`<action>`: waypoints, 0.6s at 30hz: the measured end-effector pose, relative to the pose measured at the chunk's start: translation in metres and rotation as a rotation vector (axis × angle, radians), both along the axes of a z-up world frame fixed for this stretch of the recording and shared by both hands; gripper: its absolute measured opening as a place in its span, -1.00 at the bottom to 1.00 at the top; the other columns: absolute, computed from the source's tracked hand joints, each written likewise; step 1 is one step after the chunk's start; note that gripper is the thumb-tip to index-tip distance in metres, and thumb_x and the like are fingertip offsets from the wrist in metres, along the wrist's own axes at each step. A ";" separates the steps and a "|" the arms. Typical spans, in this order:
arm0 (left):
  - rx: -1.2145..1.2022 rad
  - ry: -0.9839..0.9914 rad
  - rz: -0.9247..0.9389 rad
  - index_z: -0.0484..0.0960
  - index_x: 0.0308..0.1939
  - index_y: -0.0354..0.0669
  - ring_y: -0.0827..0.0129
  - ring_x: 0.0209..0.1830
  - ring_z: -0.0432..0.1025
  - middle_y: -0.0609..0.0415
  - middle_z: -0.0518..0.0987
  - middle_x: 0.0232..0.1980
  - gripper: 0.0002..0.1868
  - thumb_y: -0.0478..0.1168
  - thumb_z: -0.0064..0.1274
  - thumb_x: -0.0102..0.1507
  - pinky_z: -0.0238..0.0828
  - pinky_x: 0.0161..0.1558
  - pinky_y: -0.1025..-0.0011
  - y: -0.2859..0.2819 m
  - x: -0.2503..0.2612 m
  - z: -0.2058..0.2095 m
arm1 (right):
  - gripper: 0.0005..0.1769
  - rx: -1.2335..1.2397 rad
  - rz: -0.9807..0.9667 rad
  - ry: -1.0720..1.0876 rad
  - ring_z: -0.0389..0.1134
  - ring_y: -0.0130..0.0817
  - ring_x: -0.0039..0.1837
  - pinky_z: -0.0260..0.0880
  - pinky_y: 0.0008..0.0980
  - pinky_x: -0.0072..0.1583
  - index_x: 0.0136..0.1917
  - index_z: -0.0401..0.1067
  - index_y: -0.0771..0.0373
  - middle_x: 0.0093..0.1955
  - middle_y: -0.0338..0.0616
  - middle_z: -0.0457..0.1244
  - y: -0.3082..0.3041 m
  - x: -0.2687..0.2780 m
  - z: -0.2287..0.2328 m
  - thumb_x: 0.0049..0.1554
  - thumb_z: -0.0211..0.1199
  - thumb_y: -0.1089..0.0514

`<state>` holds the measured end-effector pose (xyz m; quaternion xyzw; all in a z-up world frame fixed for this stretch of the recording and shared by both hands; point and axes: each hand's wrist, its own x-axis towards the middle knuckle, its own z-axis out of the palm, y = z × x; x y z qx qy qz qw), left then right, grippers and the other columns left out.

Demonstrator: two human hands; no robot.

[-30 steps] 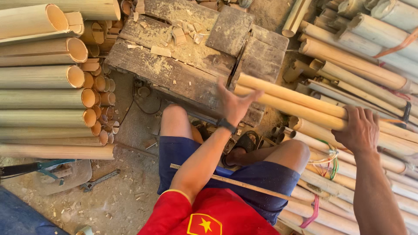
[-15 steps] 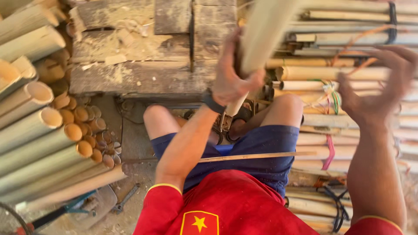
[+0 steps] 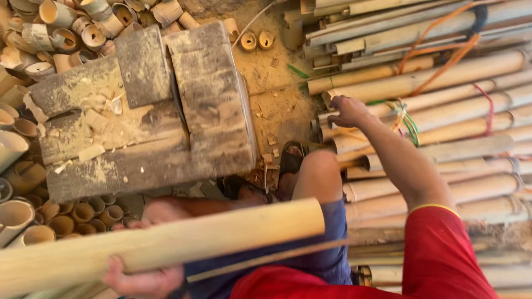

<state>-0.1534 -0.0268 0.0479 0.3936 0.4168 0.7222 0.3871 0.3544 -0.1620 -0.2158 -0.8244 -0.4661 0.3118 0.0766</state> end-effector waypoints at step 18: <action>-1.020 -0.414 -0.202 0.41 0.34 -0.16 0.00 0.32 0.36 -0.14 0.54 0.24 -0.26 0.17 0.13 0.21 0.10 0.40 -0.13 -0.029 -0.027 -0.086 | -0.47 -0.304 0.127 -0.240 0.04 -0.06 0.57 -0.15 0.08 0.56 0.46 0.27 0.06 0.55 0.02 0.07 0.139 0.031 -0.198 0.23 0.14 0.03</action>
